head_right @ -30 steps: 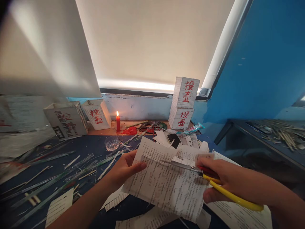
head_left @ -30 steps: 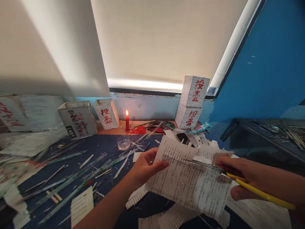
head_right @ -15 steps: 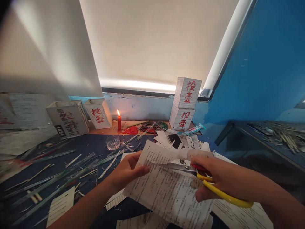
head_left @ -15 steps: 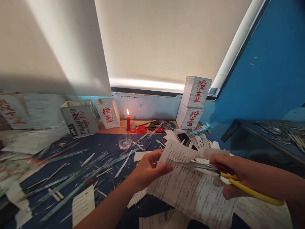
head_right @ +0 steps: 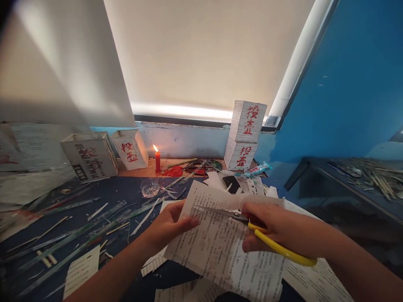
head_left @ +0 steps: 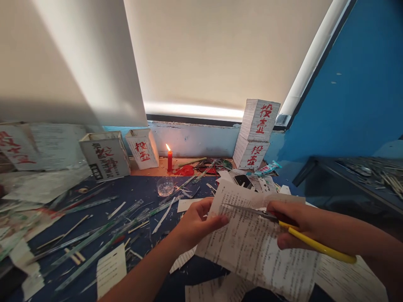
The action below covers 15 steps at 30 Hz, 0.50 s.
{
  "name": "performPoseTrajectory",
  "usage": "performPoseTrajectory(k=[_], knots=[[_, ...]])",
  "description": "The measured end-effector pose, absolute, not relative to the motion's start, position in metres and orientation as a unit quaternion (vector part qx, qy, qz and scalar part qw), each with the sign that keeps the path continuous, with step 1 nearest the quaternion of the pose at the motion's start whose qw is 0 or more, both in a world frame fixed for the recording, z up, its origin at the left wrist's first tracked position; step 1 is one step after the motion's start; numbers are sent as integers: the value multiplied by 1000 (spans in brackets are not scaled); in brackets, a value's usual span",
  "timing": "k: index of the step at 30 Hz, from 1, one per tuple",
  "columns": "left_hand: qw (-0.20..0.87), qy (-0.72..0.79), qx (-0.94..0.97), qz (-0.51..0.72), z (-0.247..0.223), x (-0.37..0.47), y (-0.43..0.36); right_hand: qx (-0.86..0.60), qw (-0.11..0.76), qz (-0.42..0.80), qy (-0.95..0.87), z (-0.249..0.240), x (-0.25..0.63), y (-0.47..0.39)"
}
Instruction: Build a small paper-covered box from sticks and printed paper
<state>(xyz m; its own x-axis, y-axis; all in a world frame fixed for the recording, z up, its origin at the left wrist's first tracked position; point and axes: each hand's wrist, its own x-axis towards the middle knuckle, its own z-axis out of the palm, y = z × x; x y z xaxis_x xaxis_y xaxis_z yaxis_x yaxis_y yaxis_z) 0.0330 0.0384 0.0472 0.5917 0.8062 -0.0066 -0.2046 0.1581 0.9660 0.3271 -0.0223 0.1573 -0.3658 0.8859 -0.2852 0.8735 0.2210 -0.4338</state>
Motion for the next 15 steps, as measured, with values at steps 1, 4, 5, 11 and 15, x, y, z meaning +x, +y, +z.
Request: performPoseTrajectory(k=[1, 4, 5, 11, 15], knots=[[709, 277, 542, 356, 47, 32, 39, -556, 4, 299, -776, 155, 326, -20], [709, 274, 545, 354, 47, 31, 40, -537, -3, 343, -771, 152, 327, -17], [709, 272, 547, 352, 47, 31, 40, -535, -3, 336, -776, 152, 328, -17], [712, 251, 560, 341, 42, 34, 38, -525, 25, 330, -784, 154, 323, -17], [710, 240, 568, 339, 39, 34, 37, -513, 32, 333, -790, 150, 316, -12]])
